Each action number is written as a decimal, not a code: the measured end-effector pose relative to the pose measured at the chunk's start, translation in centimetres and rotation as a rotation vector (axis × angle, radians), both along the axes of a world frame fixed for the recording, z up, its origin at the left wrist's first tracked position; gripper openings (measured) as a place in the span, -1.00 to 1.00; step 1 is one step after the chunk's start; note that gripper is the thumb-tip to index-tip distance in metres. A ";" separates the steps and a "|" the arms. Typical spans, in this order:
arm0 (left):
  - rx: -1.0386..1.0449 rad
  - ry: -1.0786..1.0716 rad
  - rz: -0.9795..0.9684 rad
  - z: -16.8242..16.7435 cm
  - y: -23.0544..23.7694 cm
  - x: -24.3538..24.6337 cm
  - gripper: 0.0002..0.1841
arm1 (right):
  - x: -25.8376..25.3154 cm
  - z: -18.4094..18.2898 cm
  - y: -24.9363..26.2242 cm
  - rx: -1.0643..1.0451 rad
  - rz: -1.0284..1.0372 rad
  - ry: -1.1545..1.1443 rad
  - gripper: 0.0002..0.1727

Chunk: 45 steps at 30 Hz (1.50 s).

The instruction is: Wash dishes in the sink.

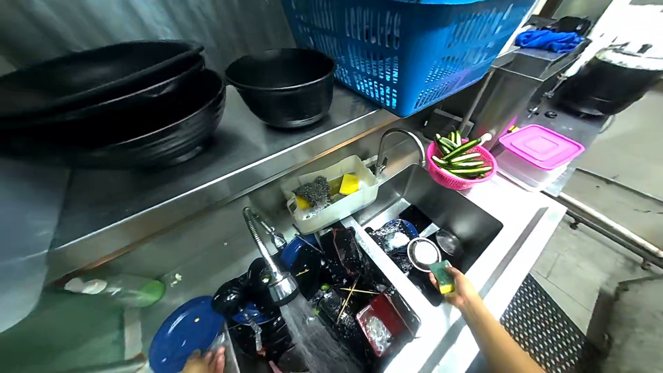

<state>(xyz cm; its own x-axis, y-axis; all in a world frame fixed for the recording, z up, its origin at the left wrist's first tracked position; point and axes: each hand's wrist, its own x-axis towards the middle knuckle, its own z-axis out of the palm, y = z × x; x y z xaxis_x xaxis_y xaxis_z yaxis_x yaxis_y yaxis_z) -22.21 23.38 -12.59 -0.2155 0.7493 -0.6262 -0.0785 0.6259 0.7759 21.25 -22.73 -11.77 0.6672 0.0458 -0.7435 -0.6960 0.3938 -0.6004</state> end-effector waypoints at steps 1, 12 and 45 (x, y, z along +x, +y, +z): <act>0.073 0.026 0.002 0.9 -0.7 0.3 -0.52 | -0.5 0.5 -0.6 -0.008 0.026 -0.014 -0.59; 0.151 -0.252 0.035 8.6 -17.3 1.9 -0.31 | -12.1 9.6 8.0 -0.467 0.920 -0.844 -0.39; -0.105 -0.603 -0.200 10.4 -22.8 11.3 -0.42 | -23.4 11.6 19.5 -0.683 2.046 -1.238 -0.59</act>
<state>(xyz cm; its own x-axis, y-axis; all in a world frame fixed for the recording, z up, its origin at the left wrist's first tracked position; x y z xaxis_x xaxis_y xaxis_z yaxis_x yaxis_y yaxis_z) -10.93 0.59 -2.23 0.3349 0.6664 -0.6661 -0.3552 0.7441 0.5659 -2.19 -3.25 -0.17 0.0761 0.9036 -0.4216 0.7826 -0.3161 -0.5363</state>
